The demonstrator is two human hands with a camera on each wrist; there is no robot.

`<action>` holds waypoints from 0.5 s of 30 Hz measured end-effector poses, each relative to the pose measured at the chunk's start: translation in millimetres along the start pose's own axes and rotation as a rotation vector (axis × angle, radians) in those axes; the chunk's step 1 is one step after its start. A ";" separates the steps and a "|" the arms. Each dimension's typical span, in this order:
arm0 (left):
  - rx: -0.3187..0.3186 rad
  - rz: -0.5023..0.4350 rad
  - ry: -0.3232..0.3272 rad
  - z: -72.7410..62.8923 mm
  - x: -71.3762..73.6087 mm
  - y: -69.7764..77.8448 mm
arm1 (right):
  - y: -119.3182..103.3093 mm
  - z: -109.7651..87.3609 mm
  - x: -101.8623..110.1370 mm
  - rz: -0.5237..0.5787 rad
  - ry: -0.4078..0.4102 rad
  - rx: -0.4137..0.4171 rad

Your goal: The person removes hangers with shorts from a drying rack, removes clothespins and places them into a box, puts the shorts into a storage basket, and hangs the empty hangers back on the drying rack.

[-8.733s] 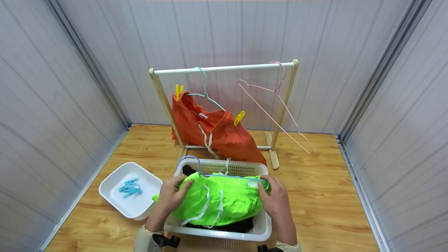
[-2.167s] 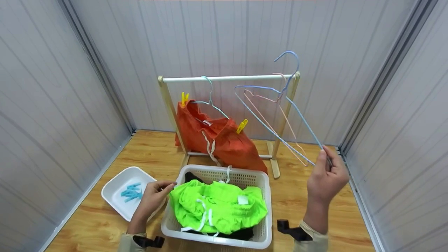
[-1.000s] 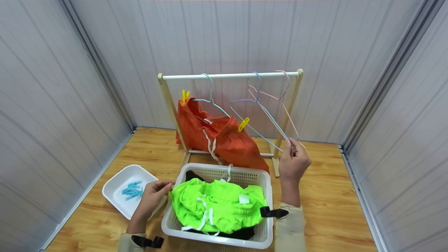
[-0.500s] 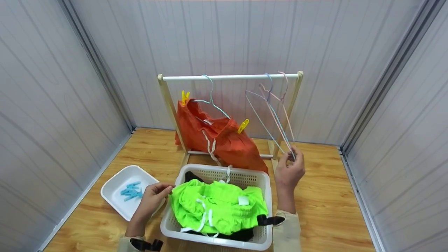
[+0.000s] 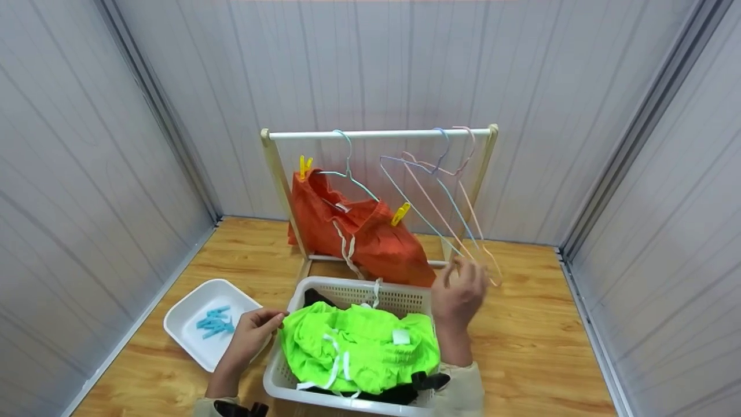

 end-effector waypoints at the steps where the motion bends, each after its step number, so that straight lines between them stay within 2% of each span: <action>1: -0.003 -0.002 0.001 -0.2 0.3 0.0 | -4.7 -0.9 -5.5 0.035 -0.039 0.022; 3: -0.013 -0.004 0.000 -0.6 0.4 0.4 | -11.0 -1.7 -17.7 0.090 -0.132 0.032; 6: -0.011 -0.007 -0.004 -2.2 0.4 -0.4 | -15.1 0.1 -34.9 0.120 -0.258 0.000; 15: -0.009 0.006 0.014 -5.7 -0.4 1.9 | -22.7 13.7 -82.0 0.149 -0.590 -0.181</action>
Point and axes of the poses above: each hand's wrist, its own z-axis towards the middle knuckle, its own x-axis out of the back of the hand, y = z × x, the point moved 7 cm from there along z, towards the middle knuckle, and after that the axes turned 6 degrees about x, right-handed, at the moved point
